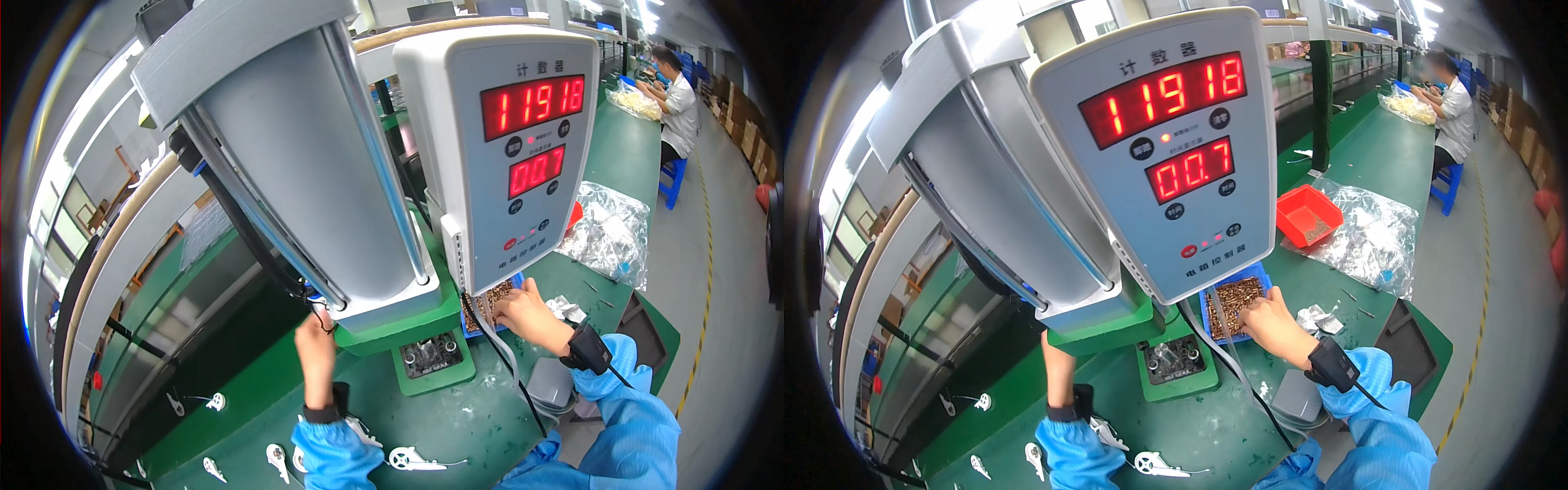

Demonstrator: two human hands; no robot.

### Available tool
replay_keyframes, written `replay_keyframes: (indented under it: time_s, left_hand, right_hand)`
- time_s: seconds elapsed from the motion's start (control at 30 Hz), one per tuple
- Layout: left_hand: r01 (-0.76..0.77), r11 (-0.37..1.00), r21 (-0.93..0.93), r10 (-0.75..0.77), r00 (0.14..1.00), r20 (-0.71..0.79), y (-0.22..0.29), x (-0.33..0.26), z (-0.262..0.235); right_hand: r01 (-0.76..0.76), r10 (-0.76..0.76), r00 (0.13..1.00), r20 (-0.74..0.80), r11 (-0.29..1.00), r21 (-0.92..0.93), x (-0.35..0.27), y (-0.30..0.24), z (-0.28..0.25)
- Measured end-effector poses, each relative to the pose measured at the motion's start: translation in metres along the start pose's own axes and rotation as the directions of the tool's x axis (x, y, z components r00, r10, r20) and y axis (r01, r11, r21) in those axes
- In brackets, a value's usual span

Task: Operating a hot press machine to assemble or seal small white plastic components.

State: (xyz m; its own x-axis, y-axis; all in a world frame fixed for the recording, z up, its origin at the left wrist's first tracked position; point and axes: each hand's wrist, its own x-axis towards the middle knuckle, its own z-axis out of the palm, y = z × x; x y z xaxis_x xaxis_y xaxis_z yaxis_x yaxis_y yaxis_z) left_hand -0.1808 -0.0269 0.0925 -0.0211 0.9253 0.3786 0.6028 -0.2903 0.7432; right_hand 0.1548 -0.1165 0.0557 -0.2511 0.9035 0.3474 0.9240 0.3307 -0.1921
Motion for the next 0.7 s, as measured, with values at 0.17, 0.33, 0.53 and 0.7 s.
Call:
replay_keyframes:
  time_s: [0.17,0.33,0.53,0.7]
  left_hand:
    - [0.065,0.997,0.030,-0.063,0.997,-0.043,-0.056,0.001,-0.027]
    - [0.430,0.785,-0.446,-0.082,0.786,0.613,0.023,-0.042,-0.010]
    - [0.147,0.971,-0.188,-0.021,0.838,0.545,0.048,-0.058,0.011]
    - [-0.002,0.994,-0.109,0.044,0.921,0.387,0.064,-0.062,0.009]
  right_hand:
    - [0.015,-0.013,1.000,-0.019,0.995,0.103,-0.010,-0.011,-0.007]
    - [-0.011,0.014,0.999,-0.036,0.998,0.069,-0.019,-0.012,-0.011]
    - [-0.057,0.063,0.992,-0.111,0.997,0.056,-0.028,-0.017,-0.027]
    - [-0.070,0.082,0.981,-0.175,0.995,0.074,-0.041,-0.011,-0.032]
